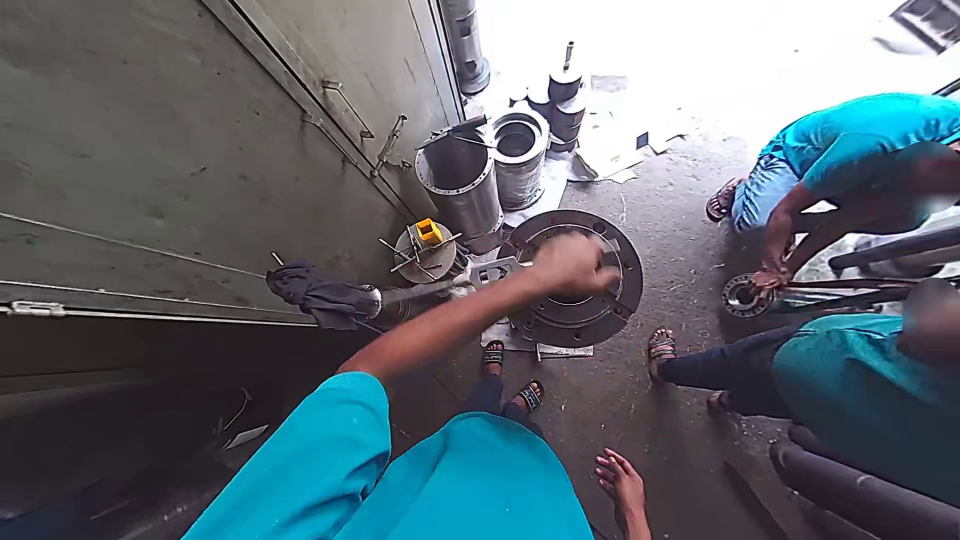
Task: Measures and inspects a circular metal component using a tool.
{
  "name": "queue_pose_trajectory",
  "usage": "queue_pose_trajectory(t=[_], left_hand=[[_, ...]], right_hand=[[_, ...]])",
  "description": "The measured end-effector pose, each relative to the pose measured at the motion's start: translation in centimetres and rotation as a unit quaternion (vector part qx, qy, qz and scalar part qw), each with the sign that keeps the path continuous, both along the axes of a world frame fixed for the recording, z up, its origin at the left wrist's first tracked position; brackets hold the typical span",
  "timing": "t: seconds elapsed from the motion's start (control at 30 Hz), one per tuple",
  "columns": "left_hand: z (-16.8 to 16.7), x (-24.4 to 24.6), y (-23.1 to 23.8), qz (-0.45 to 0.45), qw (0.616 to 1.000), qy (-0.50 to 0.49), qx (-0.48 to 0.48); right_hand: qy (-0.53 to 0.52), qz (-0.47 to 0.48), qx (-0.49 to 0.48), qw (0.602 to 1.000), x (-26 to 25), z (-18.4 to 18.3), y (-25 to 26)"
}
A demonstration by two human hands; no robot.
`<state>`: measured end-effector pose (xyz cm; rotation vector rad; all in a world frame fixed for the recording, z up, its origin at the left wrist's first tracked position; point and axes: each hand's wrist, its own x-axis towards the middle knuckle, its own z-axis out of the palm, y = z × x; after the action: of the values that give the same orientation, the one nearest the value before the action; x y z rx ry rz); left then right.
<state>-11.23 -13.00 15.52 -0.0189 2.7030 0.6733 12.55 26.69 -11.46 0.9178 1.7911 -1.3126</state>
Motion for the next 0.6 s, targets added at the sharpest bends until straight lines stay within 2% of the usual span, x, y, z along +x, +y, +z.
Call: queue_pose_trajectory(t=[0.1,0.13,0.17,0.2,0.27,0.3,0.33,0.37,0.4,0.43,0.47,0.53,0.6], left_hand=[[-1.0,9.6,4.8,-0.249,0.966,-0.017,0.068],[-1.2,13.6,5.0,-0.295,0.951,-0.049,0.082],[-1.6,17.3,4.2,-0.304,0.945,-0.084,0.087],[-1.6,20.1,2.0,-0.272,0.949,-0.142,0.078],[-0.5,22.6,-5.6,-0.101,0.97,-0.221,0.004],[0.0,22.3,-10.0,0.009,0.979,-0.203,-0.034],[0.4,21.1,-14.0,0.117,0.982,-0.14,-0.049],[0.2,19.1,-16.9,0.192,0.979,-0.037,-0.064],[0.1,15.6,-18.8,0.233,0.969,0.032,-0.075],[0.4,11.5,-19.1,0.251,0.964,0.049,-0.066],[0.6,7.7,-17.5,0.257,0.965,0.044,-0.042],[0.4,2.7,-11.0,0.237,0.971,0.019,-0.001],[-0.8,2.6,-5.0,0.152,0.987,0.047,-0.025]], right_hand=[[-0.019,-0.026,-0.01,0.999,2.7,-1.2,0.6],[-0.03,-0.031,-0.012,0.999,3.7,-1.2,0.7],[-0.038,-0.038,-0.011,0.998,4.6,-1.2,1.0],[-0.046,-0.046,-0.012,0.998,5.4,-1.3,1.3],[-0.066,-0.055,-0.017,0.996,7.2,-1.5,1.8],[-0.078,-0.059,-0.013,0.995,7.8,-1.6,2.0],[-0.089,-0.053,-0.006,0.995,8.1,-1.6,2.3],[-0.098,-0.041,0.002,0.994,8.2,-1.5,2.4],[-0.104,-0.026,0.006,0.994,8.1,-1.3,2.3],[-0.108,-0.008,0.008,0.994,7.6,-1.2,2.0],[-0.108,0.005,0.009,0.994,6.9,-1.2,2.0],[-0.085,0.012,0.013,0.996,5.0,-1.3,2.7],[-0.039,-0.017,0.019,0.999,2.9,-1.0,2.9]])
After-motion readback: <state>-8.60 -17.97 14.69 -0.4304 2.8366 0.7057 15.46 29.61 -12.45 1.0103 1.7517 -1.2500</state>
